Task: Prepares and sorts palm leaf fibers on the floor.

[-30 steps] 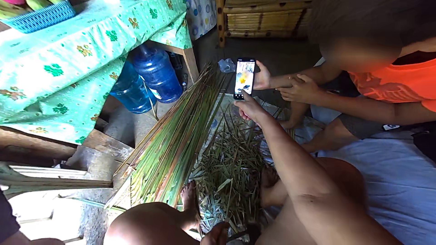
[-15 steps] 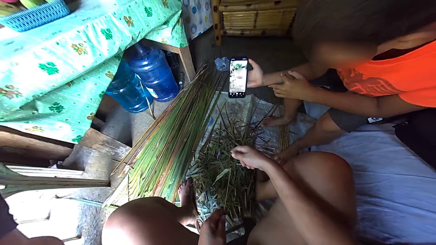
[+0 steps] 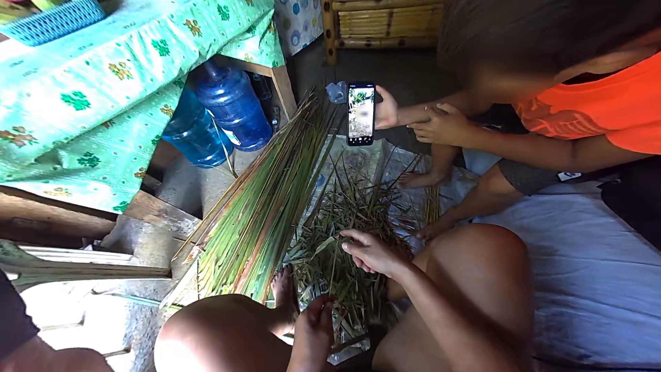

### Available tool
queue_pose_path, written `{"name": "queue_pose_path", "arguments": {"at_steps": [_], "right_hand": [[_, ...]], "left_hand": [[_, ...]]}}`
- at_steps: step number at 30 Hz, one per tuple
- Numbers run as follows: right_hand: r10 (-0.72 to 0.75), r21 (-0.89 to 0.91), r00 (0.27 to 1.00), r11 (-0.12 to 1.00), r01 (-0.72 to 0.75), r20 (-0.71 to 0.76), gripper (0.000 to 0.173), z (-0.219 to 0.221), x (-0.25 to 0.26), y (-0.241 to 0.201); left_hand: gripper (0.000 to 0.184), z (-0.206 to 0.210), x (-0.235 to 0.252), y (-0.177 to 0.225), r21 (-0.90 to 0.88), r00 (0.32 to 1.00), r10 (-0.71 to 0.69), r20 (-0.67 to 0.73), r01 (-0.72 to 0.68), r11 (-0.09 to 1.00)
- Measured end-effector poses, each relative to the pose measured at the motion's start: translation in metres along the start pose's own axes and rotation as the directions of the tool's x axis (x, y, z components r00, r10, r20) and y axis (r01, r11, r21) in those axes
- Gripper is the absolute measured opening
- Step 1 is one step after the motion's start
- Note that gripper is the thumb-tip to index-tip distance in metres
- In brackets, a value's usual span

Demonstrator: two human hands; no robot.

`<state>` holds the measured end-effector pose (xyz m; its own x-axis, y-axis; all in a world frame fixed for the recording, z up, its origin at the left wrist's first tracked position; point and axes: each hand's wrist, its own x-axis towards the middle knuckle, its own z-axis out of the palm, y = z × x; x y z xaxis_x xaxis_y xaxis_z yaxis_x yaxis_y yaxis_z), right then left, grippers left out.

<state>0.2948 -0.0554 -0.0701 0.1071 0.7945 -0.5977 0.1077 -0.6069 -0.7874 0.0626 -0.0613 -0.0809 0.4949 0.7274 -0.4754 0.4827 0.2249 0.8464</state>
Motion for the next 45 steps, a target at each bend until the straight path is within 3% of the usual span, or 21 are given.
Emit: {"name": "queue_pose_path", "arguments": {"at_steps": [6, 11, 18, 21, 27, 31, 37, 42, 45], "right_hand": [[0.033, -0.052, 0.999, 0.998, -0.034, -0.025, 0.055, 0.002, 0.008, 0.007], [0.076, -0.247, 0.996, 0.967, -0.063, 0.044, 0.054, 0.007, 0.013, 0.017], [0.058, -0.112, 0.998, 0.992, -0.054, 0.036, 0.06, 0.01, 0.011, 0.015], [0.019, -0.129, 1.0, 0.991, -0.017, 0.013, 0.059, 0.007, 0.009, 0.014], [-0.109, -0.204, 0.988, 0.97, 0.13, 0.107, 0.033, 0.007, -0.001, 0.015], [-0.197, -0.239, 0.968, 0.943, 0.23, 0.154, 0.032, 0.017, -0.002, 0.014], [-0.296, -0.258, 0.953, 0.917, 0.303, 0.066, 0.036, 0.031, 0.003, 0.021], [-0.318, -0.295, 0.935, 0.888, 0.353, 0.159, 0.036, 0.034, -0.003, 0.018], [-0.332, -0.3, 0.942, 0.895, 0.331, 0.049, 0.037, 0.033, 0.0, 0.018]], "left_hand": [[0.028, 0.001, -0.001, -0.004, -0.021, 1.0, 0.005, -0.001, -0.005, 1.0], [0.028, 0.008, -0.005, -0.014, -0.016, 0.999, -0.038, 0.025, 0.038, 0.999], [0.028, 0.006, -0.008, -0.017, -0.042, 1.0, -0.016, -0.014, 0.015, 0.999], [0.028, 0.002, -0.007, -0.01, -0.07, 0.999, -0.002, -0.035, 0.0, 0.998], [0.027, -0.007, -0.002, -0.002, -0.026, 0.997, 0.041, -0.059, -0.043, 0.999], [0.027, -0.007, -0.002, 0.002, -0.025, 0.996, 0.051, -0.068, -0.052, 0.998], [0.029, -0.005, -0.007, 0.002, -0.149, 0.997, 0.052, -0.065, -0.061, 0.987], [0.029, -0.011, -0.006, 0.003, -0.127, 0.993, 0.083, -0.081, -0.093, 0.988], [0.028, -0.012, -0.007, 0.004, -0.088, 0.992, 0.101, -0.072, -0.107, 0.99]]}}
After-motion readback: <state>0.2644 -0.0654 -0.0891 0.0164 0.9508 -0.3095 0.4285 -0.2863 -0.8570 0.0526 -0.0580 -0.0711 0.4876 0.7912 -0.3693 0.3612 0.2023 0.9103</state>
